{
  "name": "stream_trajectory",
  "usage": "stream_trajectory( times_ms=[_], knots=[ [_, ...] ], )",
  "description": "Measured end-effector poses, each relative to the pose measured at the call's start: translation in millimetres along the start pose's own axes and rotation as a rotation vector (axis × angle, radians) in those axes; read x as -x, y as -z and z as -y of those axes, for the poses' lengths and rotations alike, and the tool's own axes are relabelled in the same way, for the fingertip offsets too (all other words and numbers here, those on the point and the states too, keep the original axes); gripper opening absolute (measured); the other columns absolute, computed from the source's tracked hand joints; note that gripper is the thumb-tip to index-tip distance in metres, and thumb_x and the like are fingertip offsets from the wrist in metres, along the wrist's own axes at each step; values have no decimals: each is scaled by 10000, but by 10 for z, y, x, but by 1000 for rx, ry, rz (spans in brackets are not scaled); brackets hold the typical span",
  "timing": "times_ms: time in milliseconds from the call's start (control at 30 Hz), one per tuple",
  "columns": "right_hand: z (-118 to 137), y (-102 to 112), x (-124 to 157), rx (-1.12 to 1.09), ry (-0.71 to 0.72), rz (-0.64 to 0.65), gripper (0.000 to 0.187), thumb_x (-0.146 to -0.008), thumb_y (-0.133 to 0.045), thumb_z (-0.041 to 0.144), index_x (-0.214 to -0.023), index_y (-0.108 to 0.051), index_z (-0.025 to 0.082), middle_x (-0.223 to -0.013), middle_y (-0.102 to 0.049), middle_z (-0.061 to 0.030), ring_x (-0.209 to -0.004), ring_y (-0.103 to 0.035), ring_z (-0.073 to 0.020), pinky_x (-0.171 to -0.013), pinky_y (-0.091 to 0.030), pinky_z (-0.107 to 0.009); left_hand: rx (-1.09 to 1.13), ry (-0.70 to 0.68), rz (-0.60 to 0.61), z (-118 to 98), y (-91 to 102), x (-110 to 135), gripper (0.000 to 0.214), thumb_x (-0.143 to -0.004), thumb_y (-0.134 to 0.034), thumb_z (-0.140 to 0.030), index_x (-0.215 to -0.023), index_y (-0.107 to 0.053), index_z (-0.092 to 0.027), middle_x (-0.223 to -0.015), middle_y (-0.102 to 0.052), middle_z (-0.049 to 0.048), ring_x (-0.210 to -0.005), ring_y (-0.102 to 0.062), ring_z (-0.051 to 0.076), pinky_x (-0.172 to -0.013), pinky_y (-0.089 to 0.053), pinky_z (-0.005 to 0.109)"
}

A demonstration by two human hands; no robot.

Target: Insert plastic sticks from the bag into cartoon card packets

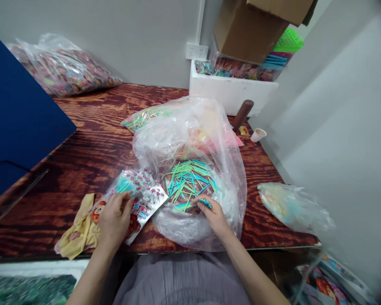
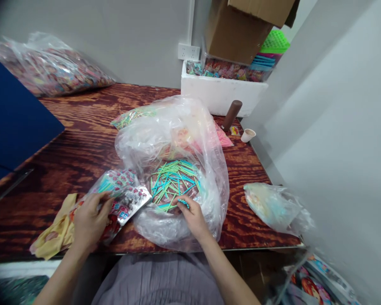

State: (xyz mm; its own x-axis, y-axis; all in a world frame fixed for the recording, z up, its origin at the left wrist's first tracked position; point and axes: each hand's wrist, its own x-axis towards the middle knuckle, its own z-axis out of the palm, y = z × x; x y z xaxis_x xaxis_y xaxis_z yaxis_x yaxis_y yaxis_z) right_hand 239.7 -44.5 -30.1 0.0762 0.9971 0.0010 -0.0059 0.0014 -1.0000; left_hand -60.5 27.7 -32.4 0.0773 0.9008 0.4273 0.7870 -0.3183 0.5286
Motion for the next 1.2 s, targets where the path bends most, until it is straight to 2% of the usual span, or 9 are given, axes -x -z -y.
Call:
stream_trajectory(
  times_ms=[100, 233, 333, 400, 533, 667, 833, 1000, 1200],
  knots=[
    [18, -4, 5, -14, -13, -5, 168, -912, -621, 373, -903, -713, 233, -860, -707, -23, -754, -646, -175, -717, -518, -285, 146, 97, -39, 33, 78, -23, 231, -905, -554, -411, -891, -673, -214, -878, -691, 30, -842, -646, 215, -803, -491, 329],
    [19, -7, 5, -19, -22, -13, 171, -906, -626, 387, -903, -712, 239, -851, -708, -22, -756, -643, -180, -713, -521, -290, 262, 171, -15, 65, 203, -55, 229, -874, -578, -432, -882, -694, -234, -879, -705, 8, -828, -644, 207, -800, -502, 317],
    [-15, -6, 7, -10, -29, -8, 182, -907, -624, 398, -910, -708, 238, -862, -705, -25, -798, -644, -190, -731, -522, -294, 311, 148, 63, -19, 253, -55, 209, -854, -594, -417, -866, -695, -235, -869, -701, 0, -831, -636, 196, -796, -498, 301],
    [-50, -4, 11, -23, -36, -4, 187, -909, -620, 403, -914, -703, 236, -879, -701, -28, -810, -642, -191, -745, -523, -300, 381, 215, 90, -110, 260, -45, 207, -819, -633, -416, -875, -686, -224, -842, -693, -1, -803, -632, 190, -757, -504, 290],
    [-102, -3, 19, -62, -49, -5, 182, -912, -618, 400, -929, -696, 236, -890, -693, -29, -797, -638, -187, -748, -525, -310, 564, 452, -22, -250, 262, -26, 253, -708, -746, -410, -834, -671, -204, -757, -669, -18, -713, -614, 164, -672, -511, 263],
    [-95, -8, 18, -58, -56, -6, 185, -906, -626, 403, -924, -695, 233, -881, -695, -24, -792, -639, -184, -751, -524, -311, 568, 530, -129, -305, 257, 5, 242, -705, -748, -418, -811, -718, -203, -801, -708, -1, -780, -639, 179, -739, -526, 284],
    [-85, -17, 22, -74, -66, -21, 205, -903, -626, 417, -938, -694, 228, -891, -706, -29, -786, -638, -182, -733, -526, -306, 631, 391, 60, -442, 146, 75, 251, -778, -700, -425, -893, -766, -211, -948, -749, 45, -941, -664, 232, -886, -530, 364],
    [-18, -27, 9, -126, -86, -32, 209, -879, -654, 427, -921, -696, 227, -879, -717, -30, -777, -647, -182, -706, -534, -306, 681, 240, 184, -656, 40, 121, 188, -852, -652, -361, -885, -770, -219, -944, -731, 55, -933, -658, 215, -844, -531, 332],
    [399, -158, -229, -412, -91, -91, 210, -873, -659, 448, -921, -650, 244, -880, -746, -28, -887, -690, -232, -857, -544, -424, 735, 207, 242, -810, -7, 169, 182, -869, -636, -342, -896, -778, -231, -924, -726, 58, -905, -662, 203, -799, -531, 304]
  ],
)
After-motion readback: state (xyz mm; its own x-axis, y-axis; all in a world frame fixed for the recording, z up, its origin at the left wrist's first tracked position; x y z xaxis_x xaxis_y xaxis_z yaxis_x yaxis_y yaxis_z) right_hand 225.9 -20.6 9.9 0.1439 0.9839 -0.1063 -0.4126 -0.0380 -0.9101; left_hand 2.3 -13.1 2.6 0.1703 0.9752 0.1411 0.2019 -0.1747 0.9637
